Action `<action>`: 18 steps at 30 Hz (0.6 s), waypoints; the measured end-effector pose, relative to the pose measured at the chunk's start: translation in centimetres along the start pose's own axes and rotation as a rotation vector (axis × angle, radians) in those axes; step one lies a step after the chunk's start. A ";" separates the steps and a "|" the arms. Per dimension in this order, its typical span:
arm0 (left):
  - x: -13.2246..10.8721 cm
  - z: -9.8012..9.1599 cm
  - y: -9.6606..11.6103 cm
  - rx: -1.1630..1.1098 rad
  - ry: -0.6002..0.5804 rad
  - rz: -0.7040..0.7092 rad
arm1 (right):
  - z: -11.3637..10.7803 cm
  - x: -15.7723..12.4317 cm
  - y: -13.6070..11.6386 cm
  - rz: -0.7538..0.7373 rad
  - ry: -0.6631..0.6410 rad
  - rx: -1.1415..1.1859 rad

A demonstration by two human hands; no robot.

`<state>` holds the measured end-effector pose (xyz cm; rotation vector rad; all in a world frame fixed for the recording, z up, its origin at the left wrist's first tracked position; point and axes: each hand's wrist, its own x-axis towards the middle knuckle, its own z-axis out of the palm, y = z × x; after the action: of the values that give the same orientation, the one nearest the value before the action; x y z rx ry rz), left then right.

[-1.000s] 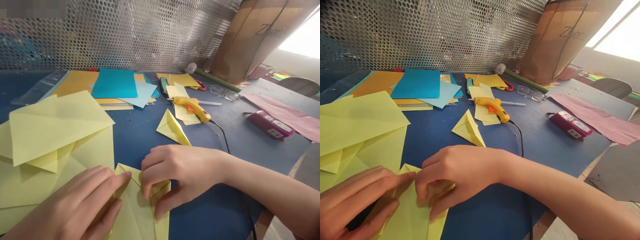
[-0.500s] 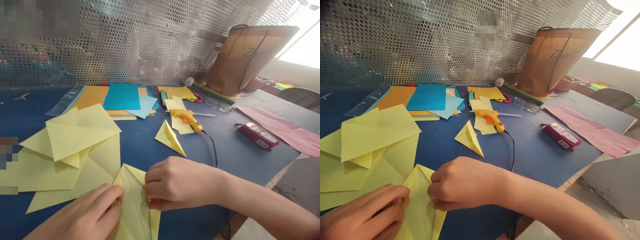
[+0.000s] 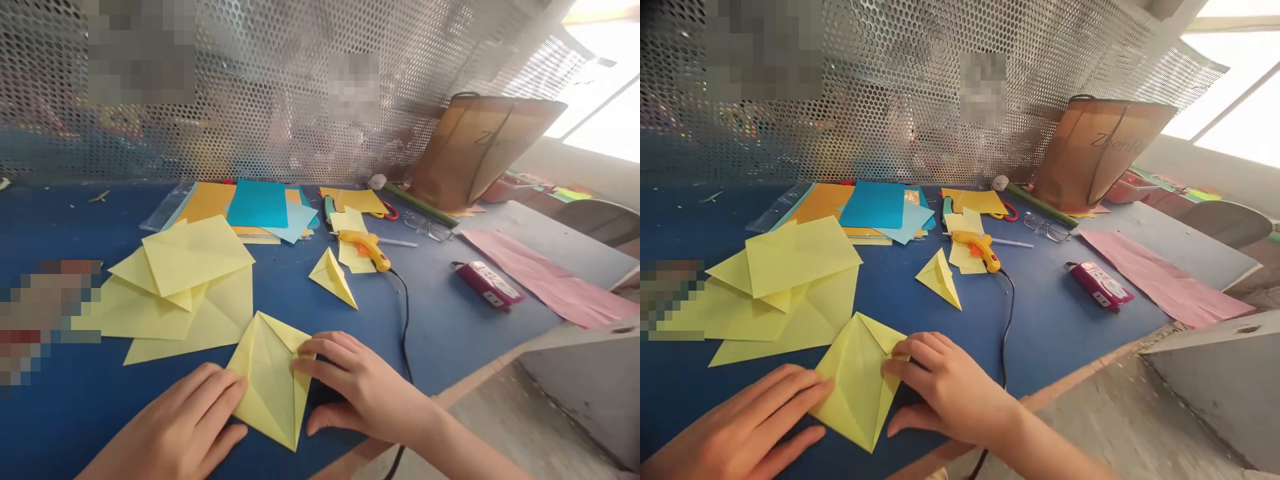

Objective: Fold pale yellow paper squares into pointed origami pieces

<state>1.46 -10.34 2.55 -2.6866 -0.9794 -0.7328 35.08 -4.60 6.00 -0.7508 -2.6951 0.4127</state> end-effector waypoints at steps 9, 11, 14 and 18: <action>2.4 -2.1 0.4 -0.072 0.080 0.071 | 1.5 0.4 -1.9 0.037 0.169 -0.128; 2.5 -2.3 0.1 -0.090 0.079 0.040 | 1.5 0.5 -2.4 0.077 0.208 -0.111; 2.8 -2.3 -0.1 -0.106 0.055 0.001 | 1.4 0.8 -3.0 0.135 0.256 -0.061; 3.1 -2.2 -0.7 -0.126 0.028 -0.045 | 1.2 0.7 -3.8 0.213 0.298 0.008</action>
<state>2.23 -8.85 5.99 -2.7606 -1.0227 -0.8666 32.33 -7.55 6.46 -1.0149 -2.3448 0.3307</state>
